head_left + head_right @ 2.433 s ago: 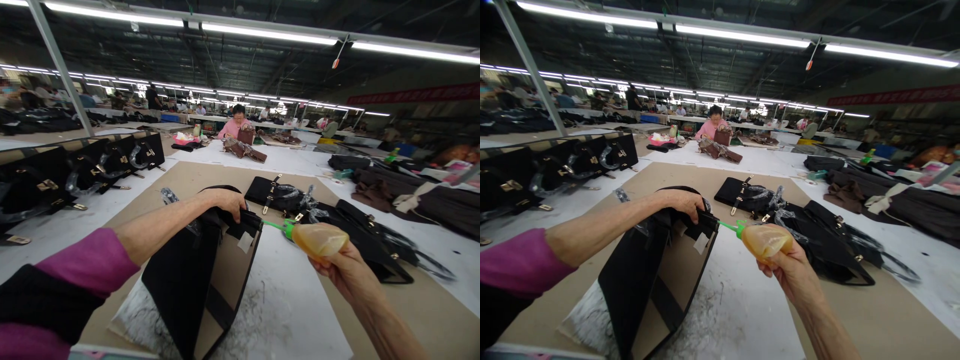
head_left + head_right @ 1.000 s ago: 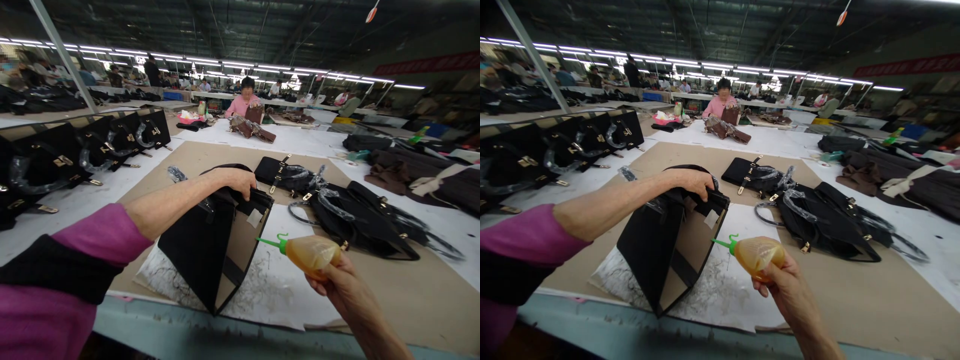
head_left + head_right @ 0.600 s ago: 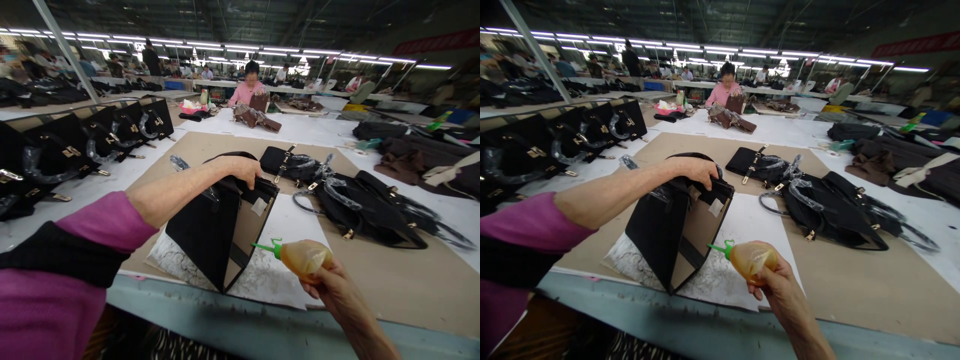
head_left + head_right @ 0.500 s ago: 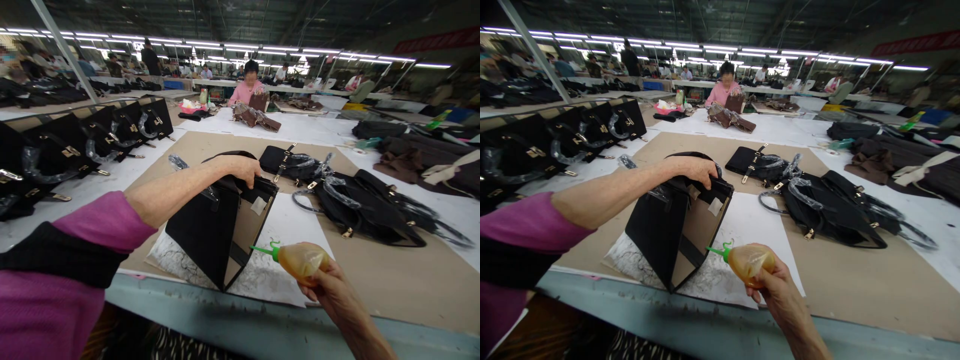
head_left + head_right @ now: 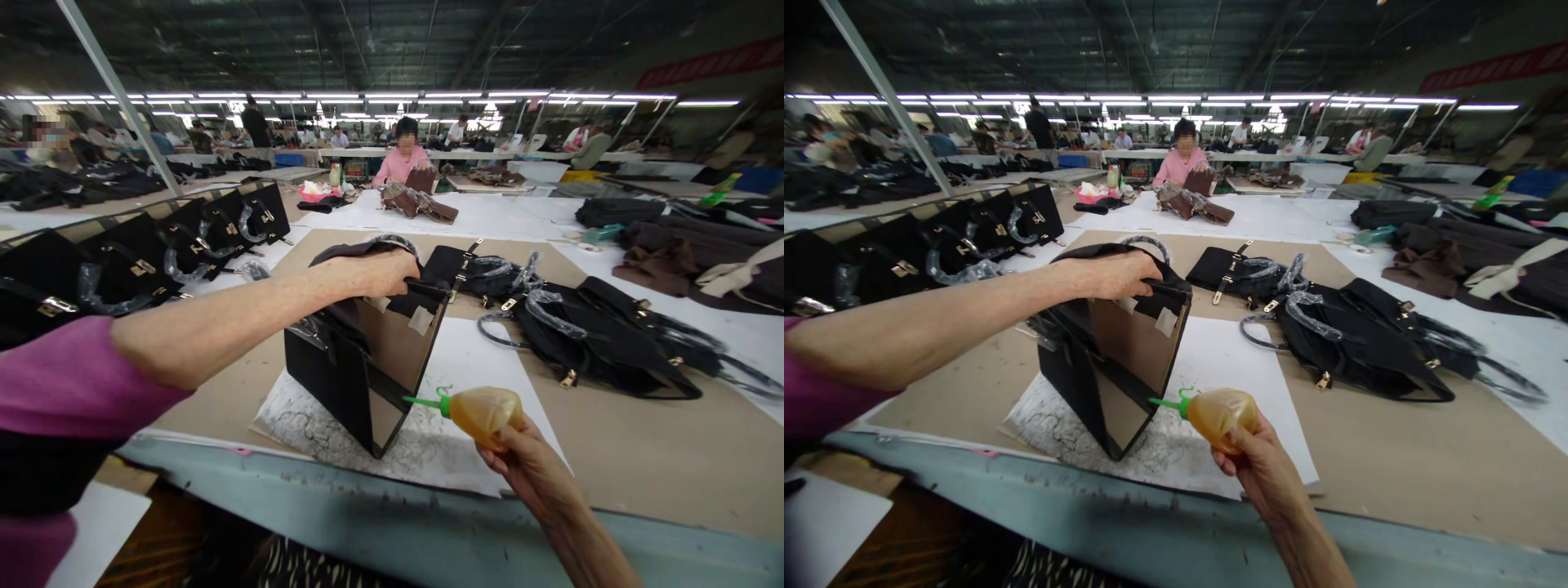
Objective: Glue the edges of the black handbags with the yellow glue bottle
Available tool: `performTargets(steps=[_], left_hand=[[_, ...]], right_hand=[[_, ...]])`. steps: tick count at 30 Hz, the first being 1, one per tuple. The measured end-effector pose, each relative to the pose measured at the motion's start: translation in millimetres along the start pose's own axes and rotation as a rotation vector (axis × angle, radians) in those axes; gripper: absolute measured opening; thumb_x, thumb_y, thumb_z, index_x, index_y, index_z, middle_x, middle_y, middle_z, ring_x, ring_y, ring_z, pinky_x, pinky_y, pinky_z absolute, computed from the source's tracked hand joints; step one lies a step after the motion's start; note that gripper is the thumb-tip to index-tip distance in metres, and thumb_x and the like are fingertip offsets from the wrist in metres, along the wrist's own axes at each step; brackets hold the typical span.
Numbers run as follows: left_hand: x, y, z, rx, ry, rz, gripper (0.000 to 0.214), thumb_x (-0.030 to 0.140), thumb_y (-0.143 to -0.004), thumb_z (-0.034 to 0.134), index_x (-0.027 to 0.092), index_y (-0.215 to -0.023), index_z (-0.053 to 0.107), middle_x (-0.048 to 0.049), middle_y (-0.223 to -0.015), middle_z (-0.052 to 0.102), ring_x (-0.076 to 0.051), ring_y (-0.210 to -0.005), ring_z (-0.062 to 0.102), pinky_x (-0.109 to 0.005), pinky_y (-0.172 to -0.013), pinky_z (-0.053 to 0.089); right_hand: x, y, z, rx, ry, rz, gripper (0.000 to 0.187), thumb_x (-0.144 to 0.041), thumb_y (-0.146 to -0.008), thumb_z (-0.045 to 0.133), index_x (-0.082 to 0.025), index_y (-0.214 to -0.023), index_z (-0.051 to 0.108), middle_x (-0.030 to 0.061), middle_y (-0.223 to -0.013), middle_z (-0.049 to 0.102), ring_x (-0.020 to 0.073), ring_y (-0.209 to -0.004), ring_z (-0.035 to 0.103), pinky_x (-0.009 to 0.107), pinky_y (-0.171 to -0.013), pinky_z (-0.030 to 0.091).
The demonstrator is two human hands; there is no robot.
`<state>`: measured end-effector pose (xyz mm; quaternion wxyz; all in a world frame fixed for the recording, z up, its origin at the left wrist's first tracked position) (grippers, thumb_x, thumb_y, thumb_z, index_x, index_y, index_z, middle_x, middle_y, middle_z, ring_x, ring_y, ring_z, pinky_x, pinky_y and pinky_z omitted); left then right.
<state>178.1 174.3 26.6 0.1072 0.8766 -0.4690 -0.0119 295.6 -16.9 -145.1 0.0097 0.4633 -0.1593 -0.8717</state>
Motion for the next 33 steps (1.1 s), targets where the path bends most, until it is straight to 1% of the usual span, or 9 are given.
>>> performTargets(steps=[4,7,12,16,19,23,26,30,33], left_hand=[[-13.3,13.5,-25.5,0.156,-0.179,-0.088,0.019,0.024,-0.079,0.043,0.018,-0.086,0.060,-0.0010,-0.063,0.053,-0.011,-0.053,0.047,-0.023,-0.049,0.031],[-2.9,23.1,-30.8,0.175,-0.341,-0.106,0.018,0.015,-0.078,0.045,0.017,-0.090,0.058,-0.0052,-0.073,0.057,-0.015,-0.063,0.053,-0.024,-0.055,0.036],[27.7,30.1,-5.9,0.151,-0.470,-0.109,0.034,-0.002,-0.071,0.042,0.012,-0.101,0.052,-0.0104,-0.088,0.058,-0.021,-0.080,0.059,-0.028,-0.067,0.045],[39.9,26.8,16.8,0.252,-0.511,-0.072,0.029,-0.001,-0.075,0.036,0.010,-0.097,0.051,-0.0141,-0.087,0.059,-0.022,-0.086,0.059,-0.032,-0.078,0.045],[36.0,27.2,25.9,0.307,-0.456,-0.079,0.027,0.000,-0.077,0.034,0.010,-0.097,0.050,-0.0170,-0.092,0.058,-0.021,-0.087,0.060,-0.033,-0.083,0.044],[27.6,31.2,37.0,0.282,-0.382,-0.069,0.030,0.003,-0.074,0.043,0.011,-0.103,0.047,-0.0167,-0.098,0.057,-0.023,-0.090,0.059,-0.035,-0.087,0.041],[20.5,34.2,43.2,0.292,-0.345,-0.082,0.030,0.008,-0.078,0.044,0.012,-0.107,0.045,-0.0167,-0.102,0.056,-0.022,-0.091,0.059,-0.033,-0.087,0.042],[17.2,36.6,51.2,0.309,-0.320,-0.084,0.026,0.015,-0.084,0.040,0.013,-0.110,0.044,-0.0172,-0.105,0.055,-0.021,-0.090,0.059,-0.032,-0.085,0.043],[19.6,40.7,53.4,0.323,-0.338,-0.086,0.028,0.014,-0.083,0.040,0.013,-0.111,0.044,-0.0171,-0.105,0.055,-0.021,-0.090,0.059,-0.033,-0.085,0.043]], right_hand=[[-17.9,-16.7,2.4,0.000,-0.085,-0.073,0.040,-0.024,-0.061,0.079,-0.019,-0.095,0.059,0.0062,-0.080,0.060,0.0097,-0.048,0.045,0.018,-0.037,0.032],[-26.0,-28.7,-0.9,0.030,-0.080,-0.095,0.041,-0.024,-0.060,0.080,-0.020,-0.095,0.058,0.0055,-0.079,0.060,0.0116,-0.051,0.048,0.019,-0.038,0.036],[-27.7,-45.7,-14.1,0.034,-0.041,-0.118,0.044,-0.024,-0.061,0.079,-0.020,-0.098,0.056,0.0052,-0.080,0.061,0.0123,-0.053,0.050,0.019,-0.039,0.037],[-25.3,-57.5,-22.2,-0.003,0.010,-0.133,0.042,-0.026,-0.064,0.078,-0.018,-0.100,0.057,0.0054,-0.079,0.061,0.0111,-0.050,0.049,0.019,-0.039,0.034],[-23.7,-67.0,-24.7,-0.007,0.026,-0.134,0.042,-0.027,-0.063,0.078,-0.017,-0.100,0.058,0.0068,-0.082,0.061,0.0106,-0.050,0.048,0.019,-0.039,0.033],[-21.5,-80.8,-24.2,0.000,0.039,-0.137,0.041,-0.028,-0.064,0.078,-0.016,-0.098,0.058,0.0060,-0.079,0.061,0.0112,-0.051,0.048,0.020,-0.040,0.034],[-17.7,-88.5,-23.7,0.009,0.048,-0.130,0.040,-0.027,-0.065,0.077,-0.015,-0.098,0.058,0.0057,-0.077,0.061,0.0112,-0.051,0.049,0.020,-0.041,0.034],[-10.6,-91.8,-25.3,0.018,0.043,-0.109,0.043,-0.027,-0.063,0.079,-0.015,-0.099,0.058,0.0067,-0.081,0.062,0.0102,-0.050,0.049,0.018,-0.040,0.035],[-4.2,-90.0,-29.1,0.030,0.027,-0.084,0.044,-0.029,-0.061,0.080,-0.015,-0.097,0.059,0.0061,-0.080,0.062,0.0092,-0.049,0.047,0.017,-0.038,0.034]])
Point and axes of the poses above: each hand's wrist, its own y-axis away from the middle knuckle, its own z-axis out of the palm, x = y × z, the point moved 9 cm from there along -y, towards the middle knuckle
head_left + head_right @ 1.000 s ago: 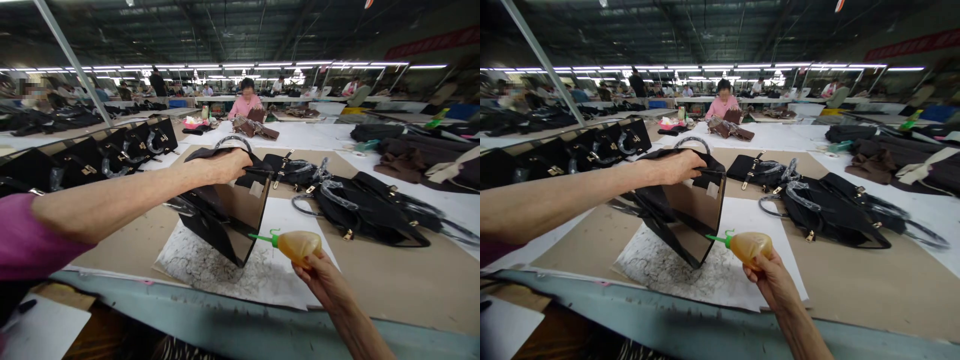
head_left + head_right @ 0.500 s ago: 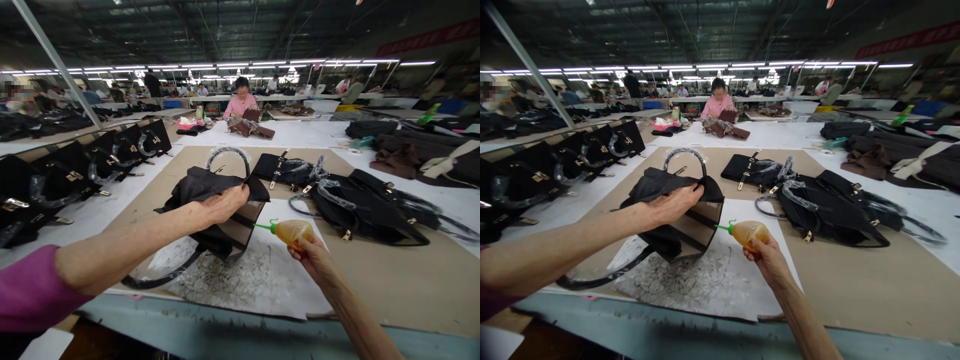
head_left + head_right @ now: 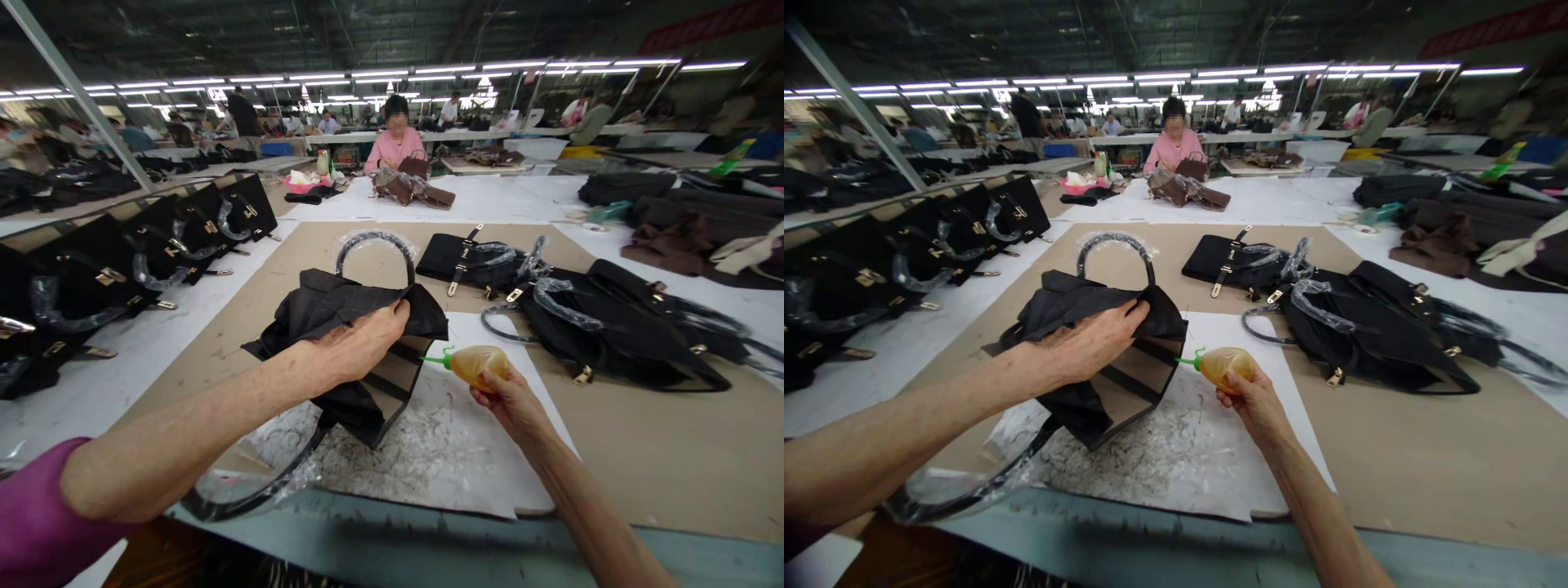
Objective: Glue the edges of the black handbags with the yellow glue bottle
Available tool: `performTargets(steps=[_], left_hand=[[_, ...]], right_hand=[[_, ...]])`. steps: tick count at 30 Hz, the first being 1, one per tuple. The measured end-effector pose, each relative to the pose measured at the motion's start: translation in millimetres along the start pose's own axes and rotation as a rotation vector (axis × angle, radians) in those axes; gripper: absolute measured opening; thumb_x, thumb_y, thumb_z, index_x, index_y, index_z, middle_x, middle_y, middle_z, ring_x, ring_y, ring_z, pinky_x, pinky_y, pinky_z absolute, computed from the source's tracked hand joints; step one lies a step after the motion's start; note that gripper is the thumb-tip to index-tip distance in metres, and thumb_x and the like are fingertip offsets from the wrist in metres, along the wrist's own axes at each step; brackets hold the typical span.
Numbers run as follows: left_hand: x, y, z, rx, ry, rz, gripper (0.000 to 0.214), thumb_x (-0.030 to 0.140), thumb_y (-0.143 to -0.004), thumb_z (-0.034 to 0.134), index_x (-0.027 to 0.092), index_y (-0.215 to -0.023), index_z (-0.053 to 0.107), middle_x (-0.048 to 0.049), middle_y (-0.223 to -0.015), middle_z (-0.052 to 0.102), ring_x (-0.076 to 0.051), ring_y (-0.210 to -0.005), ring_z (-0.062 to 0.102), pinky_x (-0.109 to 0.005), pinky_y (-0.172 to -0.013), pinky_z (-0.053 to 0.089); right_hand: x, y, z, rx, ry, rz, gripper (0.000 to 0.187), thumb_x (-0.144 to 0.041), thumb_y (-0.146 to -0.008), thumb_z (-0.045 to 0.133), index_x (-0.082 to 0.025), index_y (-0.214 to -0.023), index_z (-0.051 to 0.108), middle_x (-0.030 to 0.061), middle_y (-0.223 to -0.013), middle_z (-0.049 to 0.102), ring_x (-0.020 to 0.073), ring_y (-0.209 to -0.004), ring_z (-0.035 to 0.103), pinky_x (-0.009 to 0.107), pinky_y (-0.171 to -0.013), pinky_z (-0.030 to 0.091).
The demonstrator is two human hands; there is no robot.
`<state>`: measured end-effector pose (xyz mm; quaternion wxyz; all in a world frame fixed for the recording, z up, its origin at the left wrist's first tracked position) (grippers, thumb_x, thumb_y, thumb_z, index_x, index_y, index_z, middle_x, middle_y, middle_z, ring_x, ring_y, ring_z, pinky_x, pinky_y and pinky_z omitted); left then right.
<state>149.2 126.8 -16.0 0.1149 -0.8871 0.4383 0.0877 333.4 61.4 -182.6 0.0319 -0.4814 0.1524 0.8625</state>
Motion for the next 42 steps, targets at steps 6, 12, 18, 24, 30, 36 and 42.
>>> performTargets(steps=[6,12,18,24,30,36,42], left_hand=[[7.3,12.1,-8.3,0.038,-0.040,-0.004,0.036,0.009,-0.078,0.041,0.013,-0.114,0.044,-0.0142,-0.102,0.056,-0.022,-0.092,0.058,-0.035,-0.086,0.043],[9.3,25.5,-5.6,0.007,-0.024,-0.004,0.039,0.007,-0.079,0.043,0.013,-0.117,0.043,-0.0128,-0.101,0.057,-0.022,-0.094,0.058,-0.035,-0.090,0.041],[9.5,36.4,-0.3,-0.023,0.019,-0.008,0.047,0.013,-0.078,0.050,0.017,-0.124,0.038,-0.0124,-0.111,0.055,-0.023,-0.100,0.056,-0.037,-0.092,0.040],[14.7,45.0,0.0,-0.020,0.011,-0.018,0.047,0.015,-0.078,0.053,0.017,-0.123,0.039,-0.0122,-0.112,0.054,-0.024,-0.102,0.055,-0.037,-0.094,0.039],[18.9,52.7,-6.6,-0.020,-0.001,-0.024,0.038,0.016,-0.082,0.048,0.014,-0.119,0.042,-0.0135,-0.110,0.055,-0.022,-0.099,0.056,-0.035,-0.093,0.039],[19.7,57.8,-5.6,-0.026,0.030,-0.034,0.042,0.013,-0.082,0.045,0.015,-0.123,0.040,-0.0133,-0.114,0.055,-0.021,-0.100,0.056,-0.035,-0.094,0.039],[20.2,61.3,-3.1,-0.058,0.045,-0.040,0.048,0.016,-0.081,0.049,0.017,-0.127,0.036,-0.0127,-0.116,0.054,-0.022,-0.102,0.055,-0.036,-0.095,0.038]], right_hand=[[14.3,11.9,-8.4,0.045,-0.039,0.086,0.041,-0.025,-0.060,0.081,-0.018,-0.096,0.062,0.0051,-0.079,0.062,0.0104,-0.052,0.050,0.016,-0.039,0.038],[23.1,24.0,-6.5,0.061,-0.076,0.133,0.039,-0.024,-0.058,0.083,-0.018,-0.092,0.064,0.0046,-0.080,0.063,0.0097,-0.054,0.050,0.014,-0.040,0.039],[30.4,34.1,-2.0,0.065,-0.104,0.174,0.041,-0.025,-0.055,0.084,-0.016,-0.090,0.063,0.0039,-0.073,0.061,0.0070,-0.045,0.045,0.012,-0.034,0.033],[30.5,41.5,-8.7,0.105,-0.128,0.183,0.041,-0.024,-0.053,0.085,-0.017,-0.087,0.062,0.0025,-0.072,0.059,0.0074,-0.046,0.047,0.012,-0.033,0.035],[36.0,47.0,-8.7,0.150,-0.155,0.191,0.044,-0.021,-0.053,0.085,-0.016,-0.089,0.062,0.0025,-0.074,0.060,0.0091,-0.049,0.049,0.013,-0.034,0.039],[46.8,52.3,-4.1,0.168,-0.183,0.215,0.045,-0.021,-0.051,0.086,-0.017,-0.089,0.061,0.0034,-0.074,0.061,0.0074,-0.047,0.048,0.011,-0.033,0.037],[46.1,60.1,-1.9,0.184,-0.195,0.225,0.045,-0.021,-0.050,0.086,-0.014,-0.088,0.062,0.0040,-0.073,0.061,0.0069,-0.046,0.048,0.010,-0.032,0.036]])
Point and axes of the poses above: each hand's wrist, its own y-axis away from the middle knuckle, its own z-axis out of the palm, x = y × z, the point moved 9 cm from there along -y, towards the middle knuckle
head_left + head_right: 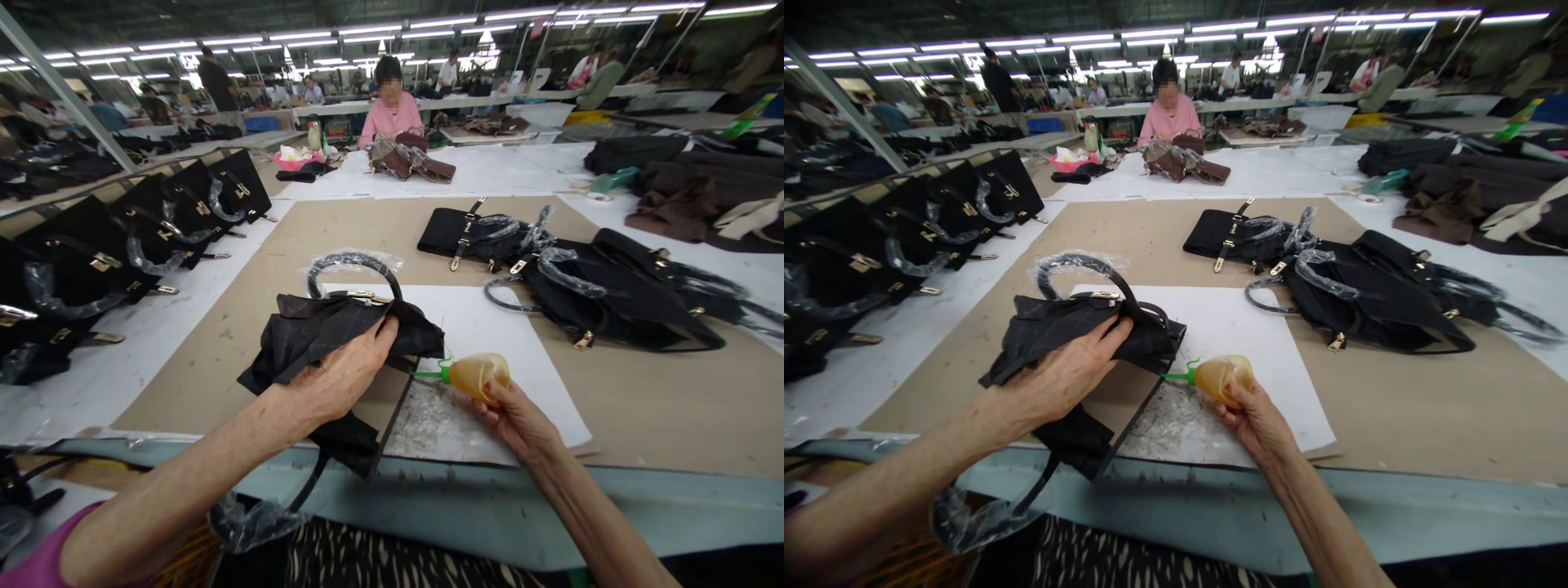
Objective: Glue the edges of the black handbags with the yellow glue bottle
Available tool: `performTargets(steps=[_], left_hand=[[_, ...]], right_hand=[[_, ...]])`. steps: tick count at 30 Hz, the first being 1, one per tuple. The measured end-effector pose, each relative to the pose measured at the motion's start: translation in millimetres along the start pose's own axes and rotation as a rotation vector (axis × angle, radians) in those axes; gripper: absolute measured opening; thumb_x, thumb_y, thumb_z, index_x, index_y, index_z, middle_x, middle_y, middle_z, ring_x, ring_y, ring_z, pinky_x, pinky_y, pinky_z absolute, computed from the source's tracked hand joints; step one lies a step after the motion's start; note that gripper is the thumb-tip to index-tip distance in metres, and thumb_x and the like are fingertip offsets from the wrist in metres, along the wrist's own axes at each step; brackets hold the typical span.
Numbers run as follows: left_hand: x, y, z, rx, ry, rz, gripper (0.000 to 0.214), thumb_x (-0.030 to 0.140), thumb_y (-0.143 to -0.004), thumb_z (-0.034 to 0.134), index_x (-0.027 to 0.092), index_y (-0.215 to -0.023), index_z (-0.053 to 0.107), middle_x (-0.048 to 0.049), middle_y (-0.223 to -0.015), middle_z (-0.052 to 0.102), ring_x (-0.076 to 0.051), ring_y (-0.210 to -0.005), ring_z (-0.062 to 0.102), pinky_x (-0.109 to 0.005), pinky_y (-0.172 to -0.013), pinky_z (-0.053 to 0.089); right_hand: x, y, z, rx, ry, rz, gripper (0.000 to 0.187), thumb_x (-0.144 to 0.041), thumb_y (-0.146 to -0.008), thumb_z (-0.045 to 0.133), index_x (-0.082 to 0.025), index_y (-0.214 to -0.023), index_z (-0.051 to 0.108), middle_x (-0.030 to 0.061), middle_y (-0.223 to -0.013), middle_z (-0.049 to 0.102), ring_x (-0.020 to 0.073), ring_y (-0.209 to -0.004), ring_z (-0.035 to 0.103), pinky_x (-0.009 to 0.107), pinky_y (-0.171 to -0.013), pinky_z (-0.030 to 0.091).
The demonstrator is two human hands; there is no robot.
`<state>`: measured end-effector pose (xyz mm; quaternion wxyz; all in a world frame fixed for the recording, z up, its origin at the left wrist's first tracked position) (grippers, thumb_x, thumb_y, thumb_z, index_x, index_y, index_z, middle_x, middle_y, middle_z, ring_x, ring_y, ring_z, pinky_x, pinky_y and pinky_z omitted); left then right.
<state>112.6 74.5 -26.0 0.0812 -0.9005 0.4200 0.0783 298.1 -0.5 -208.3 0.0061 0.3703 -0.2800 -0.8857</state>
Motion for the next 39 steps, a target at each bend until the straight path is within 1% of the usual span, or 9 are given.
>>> performTargets(steps=[4,10,14,20,26,29,32,37,39], left_hand=[[1.3,1.7,-3.2,0.001,0.005,0.009,0.047,0.017,-0.081,0.051,0.017,-0.126,0.037,-0.0136,-0.118,0.053,-0.023,-0.104,0.055,-0.037,-0.096,0.038],[0.3,2.5,-0.6,0.019,-0.006,0.007,0.050,0.017,-0.079,0.053,0.017,-0.126,0.037,-0.0139,-0.120,0.052,-0.024,-0.106,0.053,-0.038,-0.096,0.038],[0.6,0.9,1.6,0.015,-0.013,0.008,0.051,0.015,-0.078,0.053,0.016,-0.126,0.037,-0.0139,-0.119,0.052,-0.024,-0.107,0.052,-0.038,-0.097,0.037],[0.7,-0.2,4.6,-0.004,0.000,0.004,0.051,0.016,-0.080,0.052,0.016,-0.128,0.035,-0.0140,-0.121,0.051,-0.023,-0.106,0.053,-0.037,-0.096,0.038],[-0.2,-2.1,10.6,-0.015,0.006,0.007,0.052,0.016,-0.079,0.054,0.016,-0.127,0.035,-0.0145,-0.121,0.051,-0.023,-0.106,0.053,-0.037,-0.096,0.038],[0.2,-3.0,9.0,-0.012,0.003,0.006,0.049,0.017,-0.079,0.053,0.016,-0.126,0.036,-0.0140,-0.119,0.052,-0.024,-0.106,0.053,-0.037,-0.096,0.038],[0.6,-3.6,5.8,-0.009,0.003,0.002,0.044,0.017,-0.081,0.050,0.016,-0.124,0.038,-0.0130,-0.116,0.053,-0.023,-0.104,0.054,-0.037,-0.095,0.038],[0.5,-5.5,6.2,-0.012,-0.013,0.003,0.038,0.018,-0.082,0.049,0.015,-0.119,0.041,-0.0119,-0.110,0.054,-0.024,-0.101,0.054,-0.038,-0.091,0.040],[0.0,-6.1,8.6,-0.025,-0.003,0.001,0.038,0.017,-0.082,0.049,0.016,-0.119,0.040,-0.0114,-0.109,0.054,-0.023,-0.097,0.056,-0.035,-0.087,0.043]], right_hand=[[-1.5,1.1,-2.7,0.021,-0.019,-0.011,0.044,-0.019,-0.050,0.086,-0.015,-0.087,0.062,0.0027,-0.074,0.061,0.0080,-0.049,0.049,0.012,-0.037,0.043],[5.0,4.2,0.4,0.003,-0.032,0.026,0.044,-0.017,-0.051,0.086,-0.012,-0.088,0.062,0.0053,-0.075,0.061,0.0085,-0.051,0.050,0.012,-0.038,0.045],[8.6,11.5,1.5,-0.003,-0.030,0.050,0.042,-0.020,-0.049,0.086,-0.015,-0.083,0.062,0.0013,-0.069,0.059,0.0071,-0.044,0.047,0.012,-0.032,0.040],[15.4,29.5,10.6,-0.029,-0.027,0.092,0.042,-0.021,-0.047,0.087,-0.016,-0.081,0.062,0.0002,-0.067,0.059,0.0064,-0.040,0.046,0.012,-0.031,0.040],[24.7,43.1,13.2,-0.044,-0.036,0.110,0.044,-0.021,-0.050,0.086,-0.014,-0.087,0.062,0.0024,-0.073,0.060,0.0068,-0.046,0.048,0.014,-0.038,0.045],[27.8,50.5,15.0,-0.035,-0.022,0.135,0.045,-0.018,-0.048,0.086,-0.015,-0.087,0.062,0.0026,-0.072,0.060,0.0061,-0.044,0.047,0.011,-0.034,0.041],[29.1,58.9,22.3,-0.043,-0.023,0.157,0.045,-0.017,-0.043,0.087,-0.014,-0.082,0.063,0.0019,-0.066,0.058,0.0048,-0.040,0.042,0.010,-0.029,0.036],[35.6,69.0,26.2,-0.034,-0.024,0.192,0.045,-0.019,-0.041,0.088,-0.015,-0.079,0.064,0.0043,-0.067,0.060,0.0096,-0.044,0.047,0.015,-0.033,0.042],[38.9,71.3,24.6,-0.039,-0.018,0.201,0.044,-0.021,-0.042,0.088,-0.015,-0.079,0.064,0.0048,-0.068,0.061,0.0097,-0.044,0.047,0.016,-0.033,0.041]])
Point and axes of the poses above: each hand's wrist, its own y-axis away from the middle knuckle, its own z-axis out of the palm, x = y × z, the point moved 9 cm from there along -y, towards the middle knuckle
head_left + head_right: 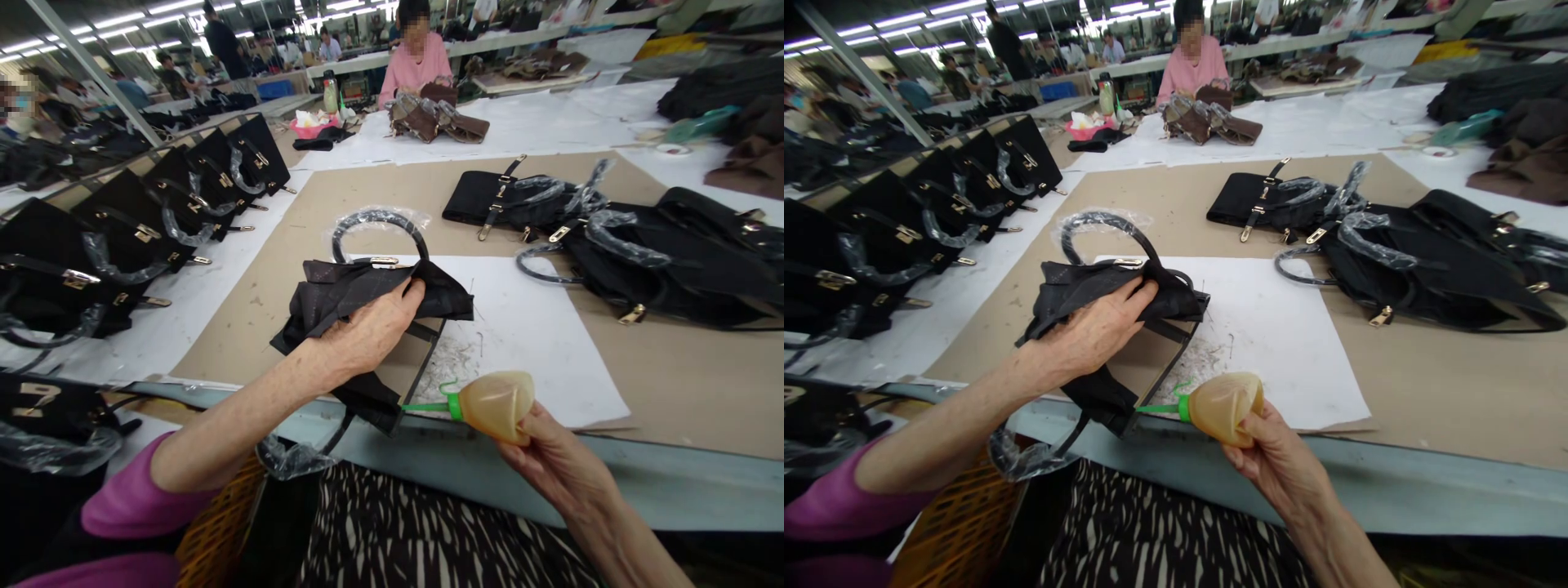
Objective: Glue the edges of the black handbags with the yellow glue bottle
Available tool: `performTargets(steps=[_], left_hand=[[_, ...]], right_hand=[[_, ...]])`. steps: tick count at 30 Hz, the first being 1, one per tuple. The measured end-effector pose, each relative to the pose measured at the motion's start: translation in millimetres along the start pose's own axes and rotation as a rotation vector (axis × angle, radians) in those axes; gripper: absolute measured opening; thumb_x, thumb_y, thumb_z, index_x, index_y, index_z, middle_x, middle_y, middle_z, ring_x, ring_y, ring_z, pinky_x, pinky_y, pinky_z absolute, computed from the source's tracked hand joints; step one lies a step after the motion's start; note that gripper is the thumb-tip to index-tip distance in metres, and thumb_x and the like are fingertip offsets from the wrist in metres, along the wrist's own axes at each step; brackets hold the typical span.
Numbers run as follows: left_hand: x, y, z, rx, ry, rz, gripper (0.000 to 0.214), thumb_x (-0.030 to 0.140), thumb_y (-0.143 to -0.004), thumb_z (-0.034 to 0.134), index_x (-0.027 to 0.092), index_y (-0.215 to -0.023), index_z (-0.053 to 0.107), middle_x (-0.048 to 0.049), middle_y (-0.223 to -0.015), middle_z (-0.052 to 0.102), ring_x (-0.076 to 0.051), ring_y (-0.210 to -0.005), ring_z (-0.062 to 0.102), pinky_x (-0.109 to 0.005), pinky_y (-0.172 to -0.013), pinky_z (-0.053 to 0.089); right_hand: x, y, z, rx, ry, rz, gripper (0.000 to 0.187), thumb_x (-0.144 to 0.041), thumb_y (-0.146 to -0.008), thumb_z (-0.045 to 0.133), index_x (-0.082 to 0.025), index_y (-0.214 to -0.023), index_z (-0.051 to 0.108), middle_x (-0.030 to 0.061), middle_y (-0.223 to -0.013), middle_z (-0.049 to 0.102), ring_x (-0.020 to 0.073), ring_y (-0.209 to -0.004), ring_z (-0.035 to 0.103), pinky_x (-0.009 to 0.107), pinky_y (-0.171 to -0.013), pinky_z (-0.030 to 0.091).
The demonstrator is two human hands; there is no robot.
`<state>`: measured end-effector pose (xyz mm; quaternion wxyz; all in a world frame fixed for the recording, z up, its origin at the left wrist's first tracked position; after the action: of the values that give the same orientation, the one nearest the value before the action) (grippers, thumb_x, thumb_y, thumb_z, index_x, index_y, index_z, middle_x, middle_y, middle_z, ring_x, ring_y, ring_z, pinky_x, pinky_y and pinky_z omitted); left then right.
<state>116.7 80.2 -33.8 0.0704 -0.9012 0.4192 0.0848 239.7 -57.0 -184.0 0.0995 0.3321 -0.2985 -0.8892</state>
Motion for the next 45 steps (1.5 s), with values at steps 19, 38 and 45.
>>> performTargets(steps=[19,38,45], left_hand=[[0.8,-3.5,-2.9,0.001,-0.020,-0.011,0.037,0.019,-0.084,0.048,0.014,-0.120,0.041,-0.0118,-0.113,0.053,-0.023,-0.106,0.051,-0.036,-0.093,0.039],[-9.2,-18.5,-2.2,-0.042,0.043,-0.029,0.031,0.019,-0.084,0.048,0.014,-0.114,0.044,-0.0094,-0.106,0.054,-0.019,-0.092,0.057,-0.031,-0.082,0.046],[-11.7,-21.8,-3.5,-0.009,0.048,-0.004,0.024,0.020,-0.085,0.046,0.017,-0.108,0.044,-0.0087,-0.104,0.053,-0.019,-0.087,0.058,-0.028,-0.073,0.048]], right_hand=[[16.9,13.5,-16.6,0.131,-0.181,0.030,0.045,-0.020,-0.037,0.090,-0.017,-0.070,0.059,0.0001,-0.066,0.057,0.0065,-0.043,0.044,0.013,-0.032,0.039],[5.9,43.3,10.3,0.000,0.136,-0.103,0.041,-0.021,-0.056,0.078,-0.019,-0.093,0.060,-0.0006,-0.053,0.055,0.0110,-0.037,0.047,0.016,-0.033,0.033],[-14.7,24.1,4.7,0.002,0.255,-0.240,0.041,-0.015,-0.050,0.078,-0.019,-0.087,0.063,0.0099,-0.087,0.067,0.0150,-0.037,0.052,0.022,-0.030,0.037]])
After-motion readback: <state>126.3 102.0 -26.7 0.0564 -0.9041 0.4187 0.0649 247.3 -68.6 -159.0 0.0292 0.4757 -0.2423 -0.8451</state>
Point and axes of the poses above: each hand's wrist, its own y-axis away from the middle knuckle, its own z-axis out of the palm, x = y × z, the point moved 9 cm from there along -y, towards the middle knuckle
